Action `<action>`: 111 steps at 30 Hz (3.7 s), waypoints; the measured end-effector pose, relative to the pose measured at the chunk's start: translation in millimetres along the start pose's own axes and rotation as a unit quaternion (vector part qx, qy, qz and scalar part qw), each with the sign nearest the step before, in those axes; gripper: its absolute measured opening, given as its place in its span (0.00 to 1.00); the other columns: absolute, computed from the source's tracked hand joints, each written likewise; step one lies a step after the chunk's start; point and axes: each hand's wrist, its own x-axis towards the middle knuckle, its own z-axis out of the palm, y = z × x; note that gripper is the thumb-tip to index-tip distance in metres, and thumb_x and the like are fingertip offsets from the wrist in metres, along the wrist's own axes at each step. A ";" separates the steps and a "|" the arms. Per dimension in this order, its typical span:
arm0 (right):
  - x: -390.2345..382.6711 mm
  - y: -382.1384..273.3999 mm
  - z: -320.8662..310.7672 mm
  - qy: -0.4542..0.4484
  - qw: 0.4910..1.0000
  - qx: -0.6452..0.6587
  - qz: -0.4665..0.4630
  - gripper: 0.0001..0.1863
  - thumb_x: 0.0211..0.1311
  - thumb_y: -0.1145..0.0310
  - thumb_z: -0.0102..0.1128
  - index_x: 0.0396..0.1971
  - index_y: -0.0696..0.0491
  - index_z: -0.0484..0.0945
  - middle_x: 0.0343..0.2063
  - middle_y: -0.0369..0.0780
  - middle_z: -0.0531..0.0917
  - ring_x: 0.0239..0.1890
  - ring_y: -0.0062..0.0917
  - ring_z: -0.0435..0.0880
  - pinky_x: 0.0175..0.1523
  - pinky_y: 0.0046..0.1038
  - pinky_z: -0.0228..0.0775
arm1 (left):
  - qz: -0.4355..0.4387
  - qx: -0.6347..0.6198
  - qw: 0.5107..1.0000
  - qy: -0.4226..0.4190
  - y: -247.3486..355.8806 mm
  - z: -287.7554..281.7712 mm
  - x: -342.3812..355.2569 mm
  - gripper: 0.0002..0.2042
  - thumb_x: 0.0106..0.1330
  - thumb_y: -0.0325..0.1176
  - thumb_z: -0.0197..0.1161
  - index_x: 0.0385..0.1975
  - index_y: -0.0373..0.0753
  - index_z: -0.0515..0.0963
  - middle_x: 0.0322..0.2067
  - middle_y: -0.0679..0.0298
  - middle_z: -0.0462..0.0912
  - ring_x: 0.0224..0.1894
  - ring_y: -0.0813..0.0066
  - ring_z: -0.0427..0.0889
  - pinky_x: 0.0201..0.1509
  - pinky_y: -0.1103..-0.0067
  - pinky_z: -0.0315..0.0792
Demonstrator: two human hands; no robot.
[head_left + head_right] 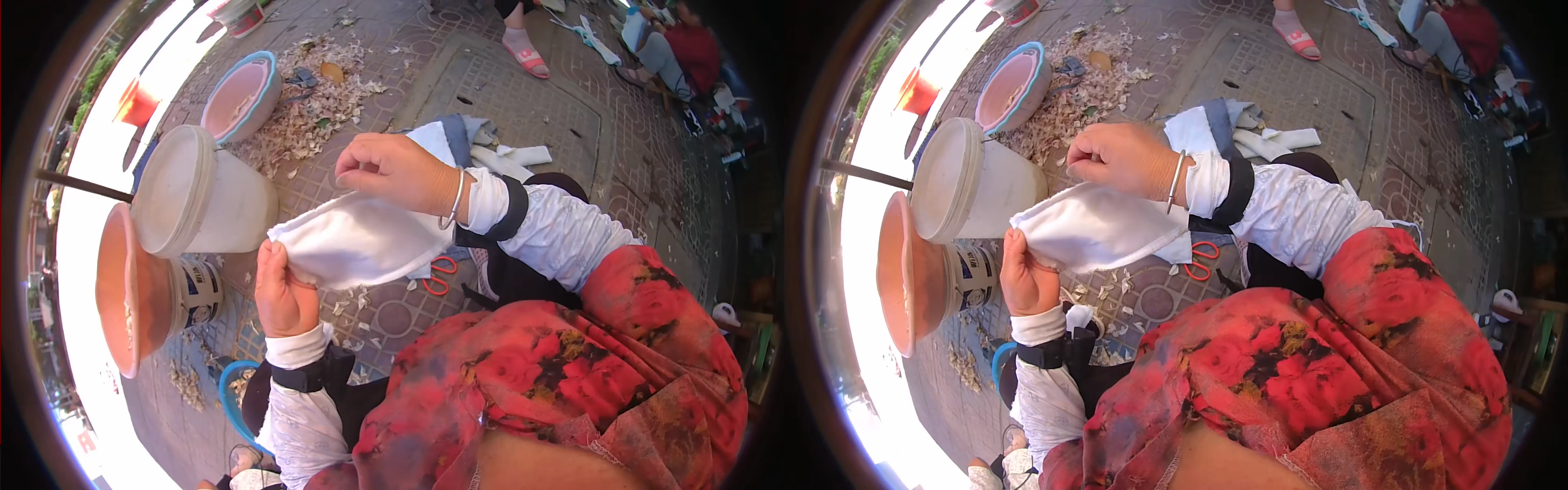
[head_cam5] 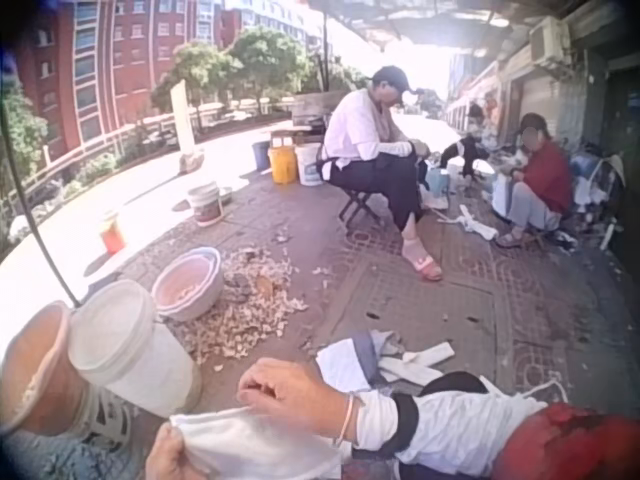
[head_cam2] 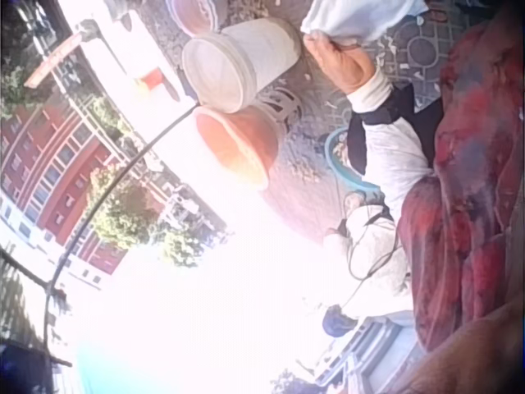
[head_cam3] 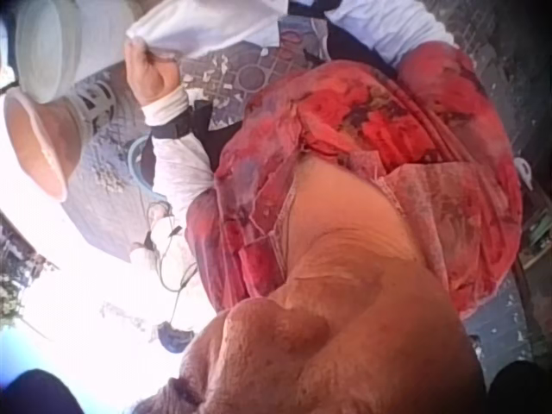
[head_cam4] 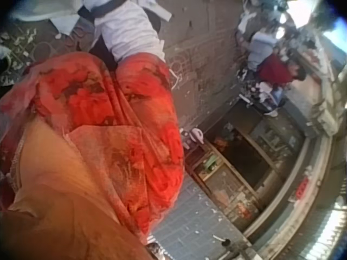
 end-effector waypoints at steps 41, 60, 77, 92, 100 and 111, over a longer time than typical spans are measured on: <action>20.3 41.1 -39.2 -0.191 0.968 -0.118 0.111 0.10 0.47 0.65 0.55 0.29 0.53 0.73 0.23 0.41 0.77 0.29 0.30 0.77 0.34 0.28 0.66 | 0.043 0.112 0.993 0.013 -3.1 17.7 -5.0 0.06 0.60 0.27 0.47 0.34 0.35 0.68 0.32 0.66 0.74 0.35 0.82 0.71 0.41 0.85 0.63; 30.3 84.1 -63.9 -0.249 0.937 0.116 0.217 0.13 0.57 0.64 0.45 0.39 0.52 0.72 0.27 0.32 0.77 0.27 0.18 0.74 0.33 0.21 0.67 | -0.104 0.429 0.834 -0.330 -34.5 45.7 2.4 0.06 0.57 0.28 0.51 0.28 0.33 0.72 0.35 0.61 0.75 0.38 0.77 0.70 0.43 0.81 0.63; 15.2 40.5 -46.5 -0.262 0.835 0.422 0.237 0.15 0.60 0.66 0.44 0.43 0.57 0.68 0.38 0.34 0.74 0.39 0.14 0.71 0.45 0.18 0.63 | -0.130 0.218 0.965 0.060 -25.0 26.2 17.9 0.14 0.58 0.38 0.55 0.39 0.38 0.68 0.38 0.65 0.73 0.40 0.77 0.73 0.37 0.83 0.66; 19.5 41.8 -36.3 -0.272 0.959 0.060 0.055 0.17 0.53 0.62 0.51 0.42 0.55 0.69 0.37 0.41 0.76 0.40 0.26 0.74 0.45 0.26 0.64 | -0.092 0.101 0.990 0.039 -27.0 19.3 15.7 0.15 0.55 0.25 0.53 0.44 0.33 0.66 0.41 0.60 0.73 0.44 0.71 0.71 0.50 0.75 0.63; 15.4 26.9 -10.5 -0.412 0.911 -0.002 0.005 0.14 0.46 0.66 0.57 0.34 0.54 0.73 0.27 0.41 0.79 0.31 0.29 0.78 0.35 0.27 0.67 | -0.127 0.126 0.983 0.040 -29.6 20.6 19.6 0.11 0.54 0.27 0.57 0.37 0.35 0.69 0.34 0.63 0.75 0.35 0.78 0.73 0.41 0.83 0.66; 62.8 147.3 -100.8 -0.107 0.941 -0.307 0.096 0.14 0.48 0.64 0.52 0.36 0.51 0.73 0.30 0.43 0.78 0.34 0.35 0.76 0.39 0.29 0.67 | -0.084 0.153 0.976 0.127 -11.2 13.3 2.9 0.04 0.58 0.30 0.53 0.29 0.39 0.68 0.26 0.65 0.73 0.28 0.78 0.72 0.34 0.81 0.67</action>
